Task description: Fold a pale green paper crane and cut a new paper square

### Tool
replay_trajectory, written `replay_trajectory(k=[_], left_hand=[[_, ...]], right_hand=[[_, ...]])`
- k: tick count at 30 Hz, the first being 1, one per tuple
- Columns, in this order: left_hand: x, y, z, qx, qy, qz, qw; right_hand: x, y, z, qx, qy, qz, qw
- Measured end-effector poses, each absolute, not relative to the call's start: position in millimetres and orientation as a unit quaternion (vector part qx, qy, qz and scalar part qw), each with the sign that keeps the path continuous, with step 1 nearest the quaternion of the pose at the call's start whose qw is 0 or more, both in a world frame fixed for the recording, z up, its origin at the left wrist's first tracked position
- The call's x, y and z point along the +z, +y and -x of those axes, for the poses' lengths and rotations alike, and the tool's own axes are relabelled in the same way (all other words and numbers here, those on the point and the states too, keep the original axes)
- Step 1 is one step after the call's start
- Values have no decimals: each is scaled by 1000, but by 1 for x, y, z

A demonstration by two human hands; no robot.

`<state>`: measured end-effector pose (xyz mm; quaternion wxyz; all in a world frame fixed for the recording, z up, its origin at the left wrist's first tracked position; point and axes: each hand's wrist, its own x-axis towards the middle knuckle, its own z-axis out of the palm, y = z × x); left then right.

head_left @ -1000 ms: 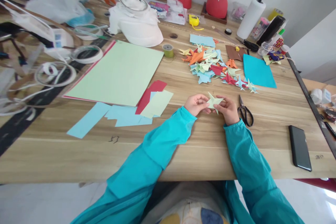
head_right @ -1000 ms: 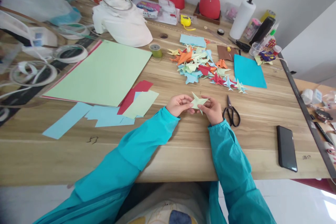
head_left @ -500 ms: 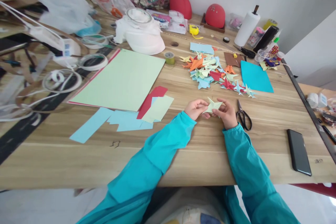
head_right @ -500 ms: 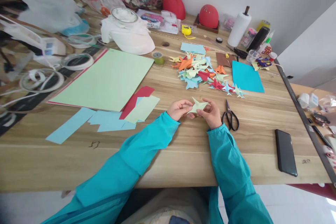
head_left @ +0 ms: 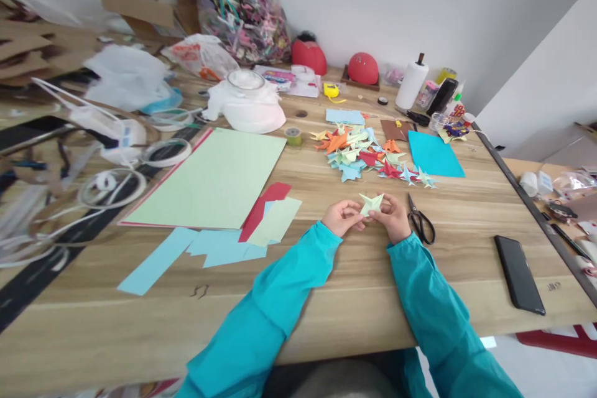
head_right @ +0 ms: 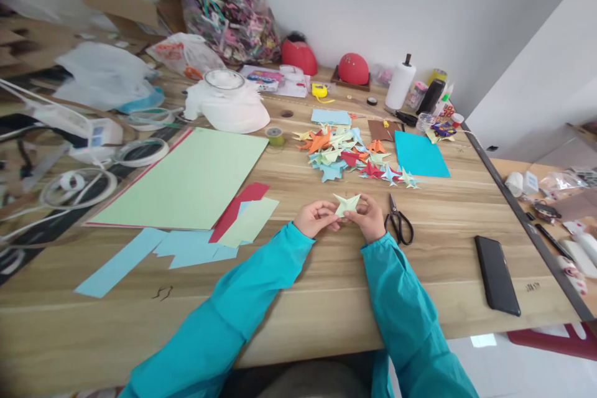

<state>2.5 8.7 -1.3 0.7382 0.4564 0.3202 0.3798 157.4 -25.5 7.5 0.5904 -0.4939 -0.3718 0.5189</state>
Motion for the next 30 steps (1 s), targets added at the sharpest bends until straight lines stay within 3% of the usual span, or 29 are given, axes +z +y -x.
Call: replay_trajectory(k=[13, 22, 30], left_hand=[[-1, 8, 10, 375, 260, -483, 747], [-18, 12, 8, 450, 253, -676, 525], [-26, 15, 9, 472, 261, -722, 434]], right_hand=[[7, -25, -159, 545, -316, 482, 610], [0, -25, -163, 579, -357, 461, 570], [-4, -25, -160, 571, -381, 460, 563]])
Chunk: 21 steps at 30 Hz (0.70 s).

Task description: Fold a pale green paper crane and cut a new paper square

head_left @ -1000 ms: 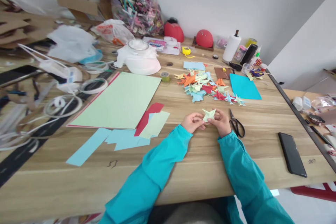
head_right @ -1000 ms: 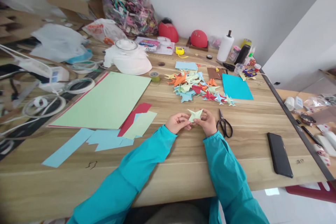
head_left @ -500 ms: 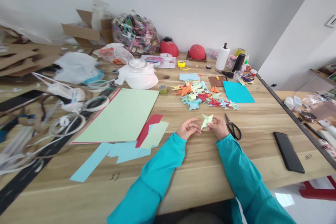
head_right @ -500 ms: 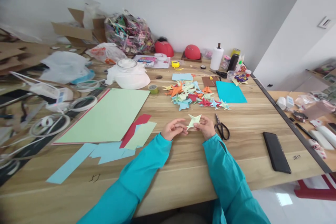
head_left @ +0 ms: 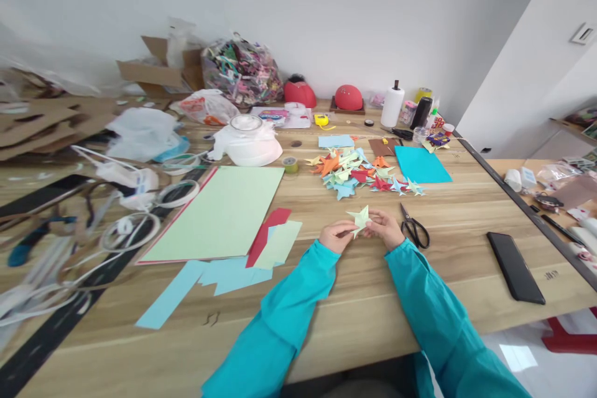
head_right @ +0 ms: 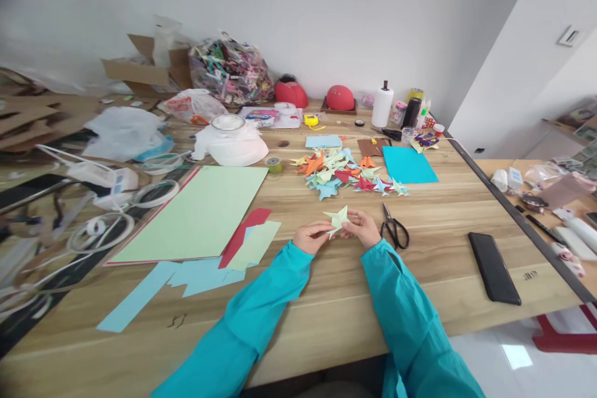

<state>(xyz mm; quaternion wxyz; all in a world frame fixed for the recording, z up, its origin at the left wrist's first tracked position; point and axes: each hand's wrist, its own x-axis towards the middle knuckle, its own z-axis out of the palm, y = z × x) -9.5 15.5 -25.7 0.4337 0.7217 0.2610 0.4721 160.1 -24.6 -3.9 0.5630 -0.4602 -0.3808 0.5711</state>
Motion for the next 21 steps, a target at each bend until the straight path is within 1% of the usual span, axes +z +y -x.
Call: replay_trajectory(k=[3, 10, 16, 21], left_hand=[[-24, 17, 11, 474, 260, -740, 400], [-23, 19, 14, 454, 263, -765, 375], [-14, 17, 13, 434, 292, -726, 447], [-12, 17, 10, 413, 328, -657, 539]], right_hand=[[-5, -25, -157, 548, -405, 455, 573], [-4, -25, -154, 540, -398, 456, 584], [-1, -26, -153, 544, -394, 461, 580], [2, -28, -151, 548, -387, 470, 574]])
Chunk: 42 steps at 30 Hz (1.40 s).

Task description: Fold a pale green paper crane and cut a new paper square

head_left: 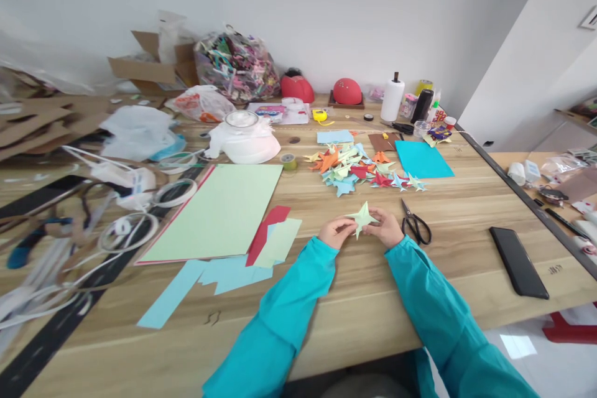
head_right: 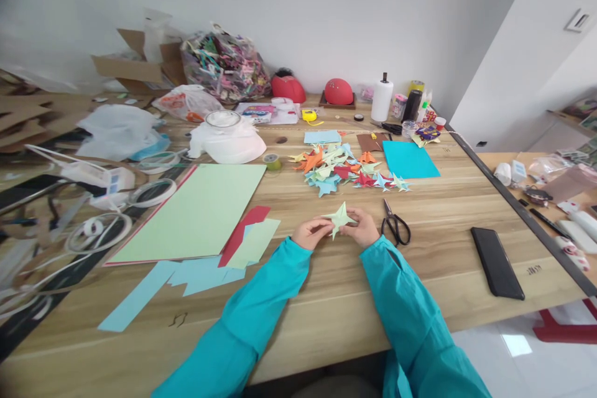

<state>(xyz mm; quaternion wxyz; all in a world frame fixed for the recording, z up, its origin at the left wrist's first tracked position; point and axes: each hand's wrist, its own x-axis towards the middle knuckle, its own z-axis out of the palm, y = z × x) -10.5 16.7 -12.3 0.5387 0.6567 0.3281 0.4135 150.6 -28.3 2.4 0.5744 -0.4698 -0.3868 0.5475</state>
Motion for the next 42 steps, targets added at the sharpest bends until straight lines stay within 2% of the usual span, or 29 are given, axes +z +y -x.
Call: replay_trajectory(k=[6, 10, 16, 28, 34, 42], left_hand=[[-13, 12, 6, 419, 360, -541, 634], [-7, 10, 5, 448, 335, -477, 677], [-5, 8, 6, 415, 322, -509, 682], [-3, 14, 4, 396, 323, -422, 749], [-9, 19, 4, 401, 343, -406, 746], [-9, 15, 3, 384, 333, -454, 731]], right_hand=[[3, -29, -149, 546, -390, 469, 574], [5, -30, -151, 565, -431, 450, 540], [5, -31, -152, 564, -445, 451, 529], [6, -32, -149, 470, -432, 464, 615], [8, -36, -146, 463, -498, 464, 568], [0, -36, -143, 426, -528, 491, 546]])
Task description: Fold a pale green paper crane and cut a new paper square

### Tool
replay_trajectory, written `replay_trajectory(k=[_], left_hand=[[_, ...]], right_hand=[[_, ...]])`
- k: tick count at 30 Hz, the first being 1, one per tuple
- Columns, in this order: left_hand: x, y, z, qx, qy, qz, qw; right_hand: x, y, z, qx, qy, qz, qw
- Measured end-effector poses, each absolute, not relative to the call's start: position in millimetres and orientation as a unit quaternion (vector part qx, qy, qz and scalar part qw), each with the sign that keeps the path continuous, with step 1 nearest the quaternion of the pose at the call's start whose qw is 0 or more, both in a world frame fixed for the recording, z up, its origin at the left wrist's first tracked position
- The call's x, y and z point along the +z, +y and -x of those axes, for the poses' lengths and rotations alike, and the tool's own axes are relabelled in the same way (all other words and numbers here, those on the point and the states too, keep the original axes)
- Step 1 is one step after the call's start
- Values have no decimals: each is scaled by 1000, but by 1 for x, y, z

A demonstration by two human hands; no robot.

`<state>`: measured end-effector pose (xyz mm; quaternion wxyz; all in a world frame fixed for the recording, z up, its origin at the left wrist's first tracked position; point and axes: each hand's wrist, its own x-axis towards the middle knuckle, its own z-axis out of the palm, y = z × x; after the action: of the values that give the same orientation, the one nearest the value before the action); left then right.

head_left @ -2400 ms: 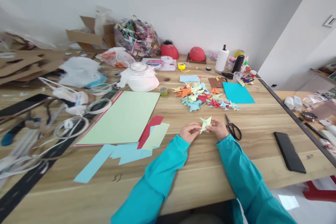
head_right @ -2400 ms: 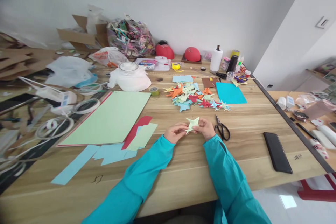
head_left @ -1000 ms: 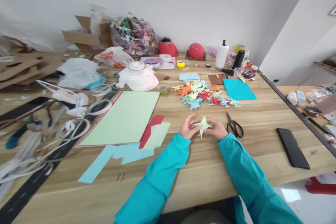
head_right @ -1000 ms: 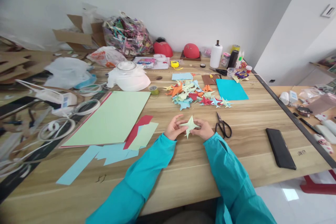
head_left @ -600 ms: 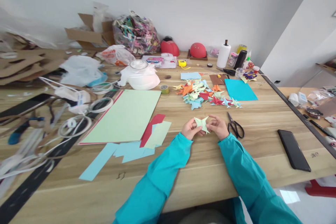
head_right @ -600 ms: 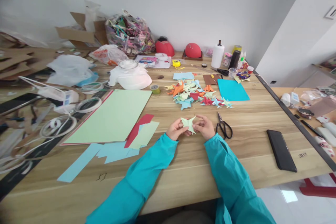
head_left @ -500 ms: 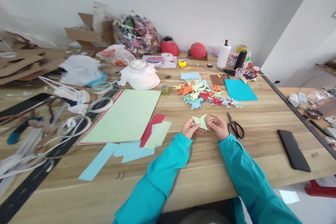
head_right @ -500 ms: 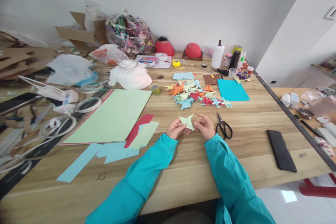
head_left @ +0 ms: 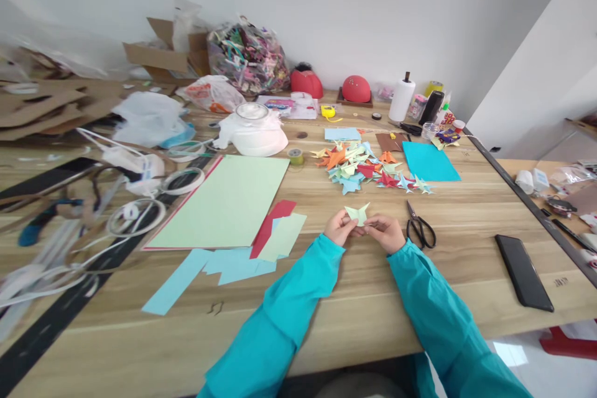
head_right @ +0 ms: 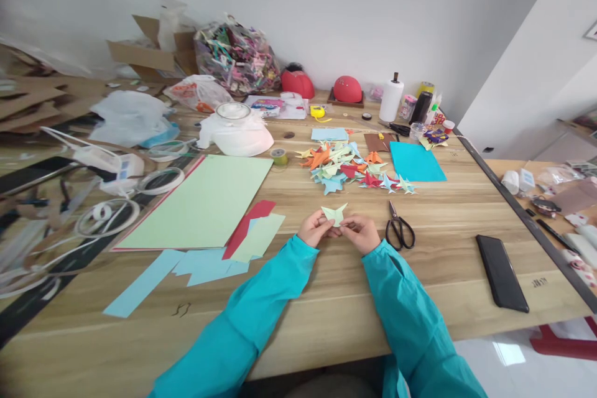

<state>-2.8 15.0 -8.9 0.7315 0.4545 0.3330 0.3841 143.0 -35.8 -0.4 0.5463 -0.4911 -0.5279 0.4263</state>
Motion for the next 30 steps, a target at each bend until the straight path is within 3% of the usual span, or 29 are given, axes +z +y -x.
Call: replay_trajectory(k=[16, 30], left_hand=[[-8, 7, -2, 459, 338, -487, 661], [-13, 6, -6, 413, 391, -551, 610]], right_hand=[[-3, -31, -148, 415, -480, 512, 579], [-3, -32, -140, 408, -449, 533, 590]])
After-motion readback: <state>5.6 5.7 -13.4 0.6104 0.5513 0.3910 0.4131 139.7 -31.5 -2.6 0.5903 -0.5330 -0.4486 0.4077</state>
